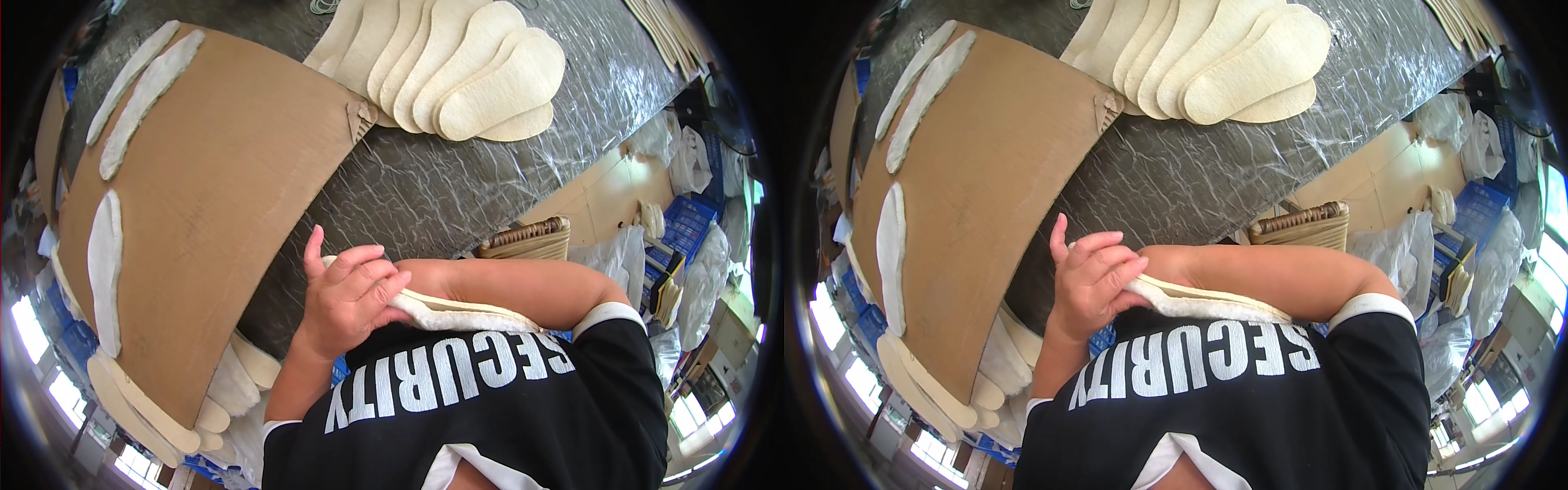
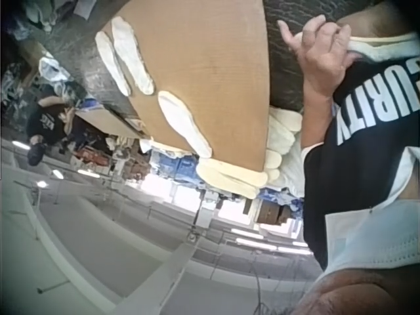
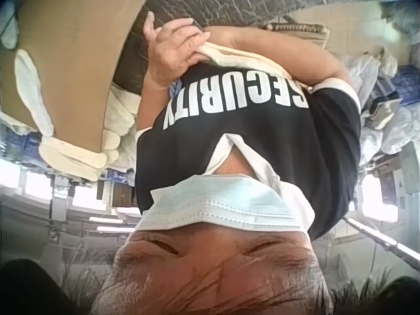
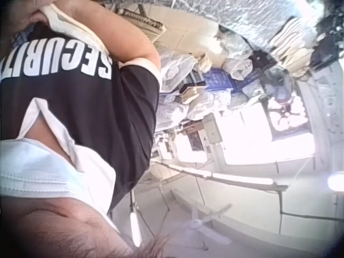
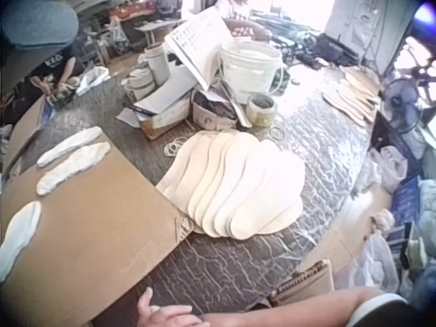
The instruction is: The person is inspecting and stacking shoe insole components at a factory workstation.
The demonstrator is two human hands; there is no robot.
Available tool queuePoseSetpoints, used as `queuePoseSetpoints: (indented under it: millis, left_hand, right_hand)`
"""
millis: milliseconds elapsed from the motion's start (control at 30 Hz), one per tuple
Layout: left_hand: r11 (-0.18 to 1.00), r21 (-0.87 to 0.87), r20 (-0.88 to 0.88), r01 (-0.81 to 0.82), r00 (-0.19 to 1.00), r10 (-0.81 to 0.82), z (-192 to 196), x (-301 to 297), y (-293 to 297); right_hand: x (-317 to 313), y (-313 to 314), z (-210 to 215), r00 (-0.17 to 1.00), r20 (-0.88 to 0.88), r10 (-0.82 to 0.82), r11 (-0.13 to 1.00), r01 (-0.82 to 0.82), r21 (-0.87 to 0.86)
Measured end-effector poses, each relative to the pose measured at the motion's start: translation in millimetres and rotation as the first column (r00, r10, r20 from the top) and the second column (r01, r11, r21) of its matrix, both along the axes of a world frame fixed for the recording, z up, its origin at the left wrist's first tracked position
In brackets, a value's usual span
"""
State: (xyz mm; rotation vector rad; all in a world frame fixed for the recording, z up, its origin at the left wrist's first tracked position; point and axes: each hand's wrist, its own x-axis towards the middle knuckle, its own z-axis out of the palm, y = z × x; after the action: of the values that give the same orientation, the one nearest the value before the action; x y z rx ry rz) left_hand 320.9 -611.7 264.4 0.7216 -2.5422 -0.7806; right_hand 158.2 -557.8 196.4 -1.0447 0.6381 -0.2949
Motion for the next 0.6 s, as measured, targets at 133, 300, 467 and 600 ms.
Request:
queuePoseSetpoints:
  millis: [133,300,467,600]
  left_hand:
    - [0.991,0.104,0.025,0.085,0.996,-0.088,-3,7,1]
    - [0.97,0.242,0.159,-0.032,0.987,-0.007,-18,23,0]
    - [0.973,0.21,0.147,-0.095,0.987,0.065,-24,24,3]
    - [0.983,0.157,0.223,-0.093,0.973,0.056,-23,17,5]
  right_hand:
    - [-12,-9,8,0.982,-0.185,-0.044,0.882,0.125,0.455]
    - [-75,-31,34,0.966,-0.258,0.004,0.976,-0.06,-0.209]
    - [-58,-22,46,0.788,-0.59,-0.177,0.802,-0.232,-0.55]
    - [-38,-13,34,0.764,-0.595,-0.251,0.781,-0.204,-0.591]
